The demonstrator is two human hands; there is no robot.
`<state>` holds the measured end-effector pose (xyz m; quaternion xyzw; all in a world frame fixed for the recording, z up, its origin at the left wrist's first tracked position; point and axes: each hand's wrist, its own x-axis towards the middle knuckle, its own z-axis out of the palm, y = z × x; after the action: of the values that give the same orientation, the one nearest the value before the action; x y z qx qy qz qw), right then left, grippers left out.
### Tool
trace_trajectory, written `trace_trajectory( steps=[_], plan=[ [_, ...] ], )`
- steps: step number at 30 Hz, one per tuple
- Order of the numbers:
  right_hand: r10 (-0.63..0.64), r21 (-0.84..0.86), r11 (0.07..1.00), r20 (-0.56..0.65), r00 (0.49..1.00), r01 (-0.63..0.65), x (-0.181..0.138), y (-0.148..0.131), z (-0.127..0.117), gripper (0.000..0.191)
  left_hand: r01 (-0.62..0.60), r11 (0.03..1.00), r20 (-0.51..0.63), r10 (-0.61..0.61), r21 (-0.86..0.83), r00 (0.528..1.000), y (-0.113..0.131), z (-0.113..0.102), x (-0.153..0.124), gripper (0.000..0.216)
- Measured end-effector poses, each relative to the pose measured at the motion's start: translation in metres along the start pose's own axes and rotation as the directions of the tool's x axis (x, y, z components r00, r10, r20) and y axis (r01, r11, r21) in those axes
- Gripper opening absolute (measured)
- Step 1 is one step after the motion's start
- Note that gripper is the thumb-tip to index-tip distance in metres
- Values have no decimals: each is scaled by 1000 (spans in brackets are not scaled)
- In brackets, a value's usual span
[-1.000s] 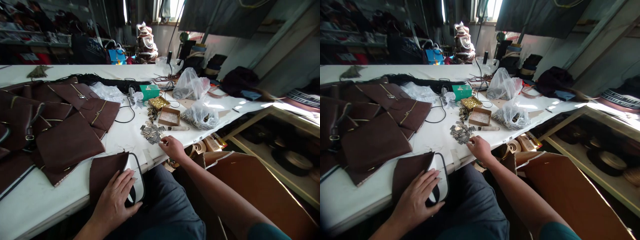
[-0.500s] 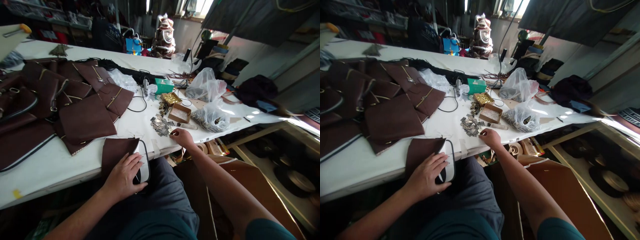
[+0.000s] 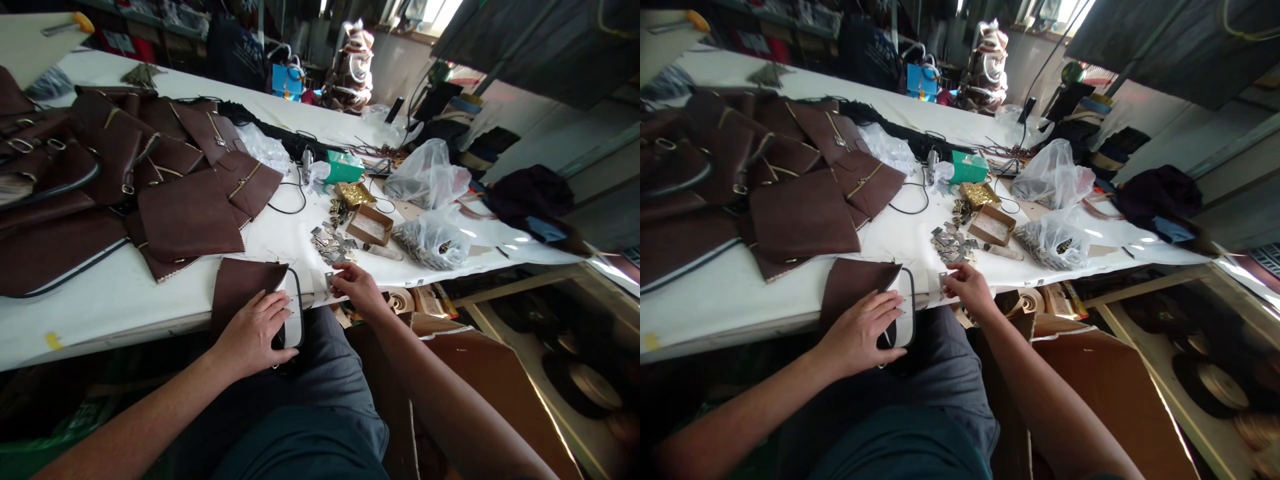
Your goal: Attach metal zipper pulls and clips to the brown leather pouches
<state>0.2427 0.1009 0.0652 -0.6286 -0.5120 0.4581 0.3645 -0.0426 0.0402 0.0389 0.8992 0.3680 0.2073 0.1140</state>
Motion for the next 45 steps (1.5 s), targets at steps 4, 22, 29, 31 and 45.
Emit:
trace_trajectory(
  steps=[4,22,29,31,45],
  plan=[
    [42,182,980,186,982,-76,-31,4,55,34,-1,1000,10,1,10,1000,-1,2,0,71],
    [-49,-303,950,91,995,74,-34,-1,73,9,-7,999,49,5,43,999,1,4,2,81],
    [-49,-260,962,154,987,88,-30,3,72,8,-10,999,42,8,45,999,1,3,2,67],
    [-53,-247,964,165,985,93,-30,4,72,7,-6,999,40,4,39,999,1,4,1,67],
    [-76,-244,962,205,976,126,-24,2,67,4,-24,998,33,22,56,999,3,2,2,67]
  ],
)
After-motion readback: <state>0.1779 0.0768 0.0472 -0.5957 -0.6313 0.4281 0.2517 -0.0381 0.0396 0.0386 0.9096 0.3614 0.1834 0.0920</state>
